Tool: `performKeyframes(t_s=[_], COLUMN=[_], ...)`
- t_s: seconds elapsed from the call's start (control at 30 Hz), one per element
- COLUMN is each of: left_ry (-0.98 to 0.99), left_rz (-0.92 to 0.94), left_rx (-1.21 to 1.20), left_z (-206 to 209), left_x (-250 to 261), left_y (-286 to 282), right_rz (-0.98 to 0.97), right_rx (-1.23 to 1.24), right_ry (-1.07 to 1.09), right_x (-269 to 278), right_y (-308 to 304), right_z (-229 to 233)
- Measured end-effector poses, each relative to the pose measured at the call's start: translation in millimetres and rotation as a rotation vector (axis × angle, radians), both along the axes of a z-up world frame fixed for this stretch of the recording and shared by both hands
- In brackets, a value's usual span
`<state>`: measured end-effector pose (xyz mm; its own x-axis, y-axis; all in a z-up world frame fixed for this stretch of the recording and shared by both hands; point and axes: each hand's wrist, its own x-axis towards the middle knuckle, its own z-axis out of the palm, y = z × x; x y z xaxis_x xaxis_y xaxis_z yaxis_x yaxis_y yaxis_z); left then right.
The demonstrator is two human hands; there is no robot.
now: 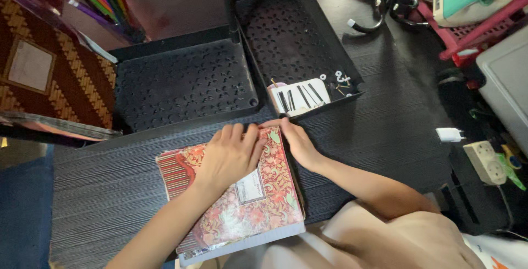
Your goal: The person repeatedly picks up books from a large pile on the left side of the table and places them into a neat stack on the right side. The person handles the books one by one, transferring them across the table surface.
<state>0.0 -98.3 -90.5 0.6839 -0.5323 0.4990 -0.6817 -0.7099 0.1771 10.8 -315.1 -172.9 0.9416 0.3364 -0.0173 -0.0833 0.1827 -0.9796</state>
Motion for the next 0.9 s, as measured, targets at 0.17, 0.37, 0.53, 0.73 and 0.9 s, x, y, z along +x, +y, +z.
performKeyframes(t_s=[0.17,0.37,0.53,0.73,0.9], left_ry=[0.024,-0.184,-0.313,-0.436,-0.428], left_rz=[-0.034,0.231,0.848,1.104,1.053], left_rx=[-0.130,-0.195,0.005,0.206,0.103], left_z=[9.8,29.3,24.7,0.9,35.1], left_x=[6.8,33.0,68.1,74.6,65.1], left_y=[-1.1,56.0,171.3,236.7,187.9], right_rz=[-0.001,-0.009,-0.025,0.010,0.014], right_rx=[-0.081,-0.185,-0.273,-0.229,-0.241], right_ry=[-0.062,-0.151,-0.203,-0.159,-0.205], right_x=[-8.6,-4.4,-2.1,-2.1,-2.8], right_y=[4.4,2.9,0.5,1.9,2.8], right_z=[5.2,-2.9,-6.9,-0.5,0.3])
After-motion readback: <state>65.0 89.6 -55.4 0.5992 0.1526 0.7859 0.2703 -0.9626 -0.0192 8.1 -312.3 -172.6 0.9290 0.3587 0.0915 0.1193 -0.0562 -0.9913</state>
